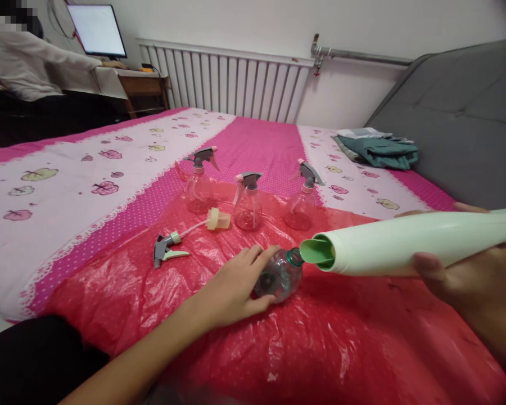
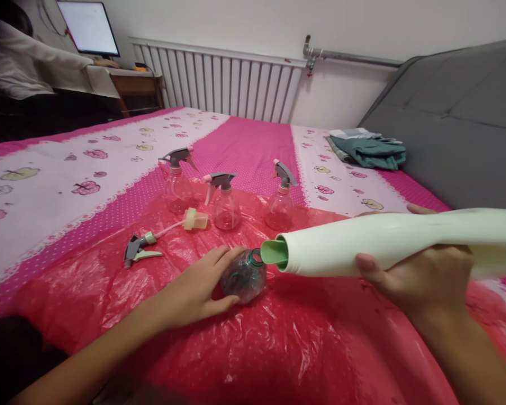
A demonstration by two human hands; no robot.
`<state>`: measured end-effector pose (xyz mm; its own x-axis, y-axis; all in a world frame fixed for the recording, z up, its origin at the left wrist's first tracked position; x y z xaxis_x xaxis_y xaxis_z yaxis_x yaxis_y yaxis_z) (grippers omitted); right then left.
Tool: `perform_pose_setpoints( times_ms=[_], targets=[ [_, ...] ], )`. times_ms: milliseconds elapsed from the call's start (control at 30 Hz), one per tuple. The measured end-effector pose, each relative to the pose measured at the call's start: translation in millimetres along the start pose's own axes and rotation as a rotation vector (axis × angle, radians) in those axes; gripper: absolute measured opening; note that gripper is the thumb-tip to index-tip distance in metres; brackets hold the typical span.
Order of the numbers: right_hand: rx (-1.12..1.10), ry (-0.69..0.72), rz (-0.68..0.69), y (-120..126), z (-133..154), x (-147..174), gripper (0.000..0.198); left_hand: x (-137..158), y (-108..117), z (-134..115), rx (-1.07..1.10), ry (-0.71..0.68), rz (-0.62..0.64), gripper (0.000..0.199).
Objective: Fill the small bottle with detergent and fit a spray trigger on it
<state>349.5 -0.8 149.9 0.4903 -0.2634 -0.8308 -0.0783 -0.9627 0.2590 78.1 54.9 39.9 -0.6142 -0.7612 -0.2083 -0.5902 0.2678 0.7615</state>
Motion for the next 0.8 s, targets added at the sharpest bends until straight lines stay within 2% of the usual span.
perform_pose_setpoints(
  times_ms=[167,433,667,800],
  targets=[
    [0.040,0.013,-0.021,1,0,-3,0.090,1,0,0,0.003,-0.007,-0.006,0.077],
    [0.049,0.009,-0.018,3,0,-4,0.087,1,0,0,0.008,0.005,-0.007,0.077],
    [0.051,-0.094,0.062,-5,-11,3,0.091,1,1,-1,0.008,0.007,-0.003,0.078],
    [0.029,-0.043,0.051,-4,-8,6,0.084,1,1,-1,0.020,0.000,-0.013,0.077]
  ],
)
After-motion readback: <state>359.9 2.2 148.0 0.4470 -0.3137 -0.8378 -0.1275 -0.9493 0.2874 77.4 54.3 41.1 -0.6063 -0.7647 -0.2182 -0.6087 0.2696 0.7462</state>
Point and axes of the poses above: each hand's wrist, its own x-axis away from the middle knuckle, its own y-axis out of the back of the hand, z = x × y, the point moved 9 cm from there along -x, towards the middle knuckle, and after that the axes turned 7 degrees about -z, right-handed, at the moved point
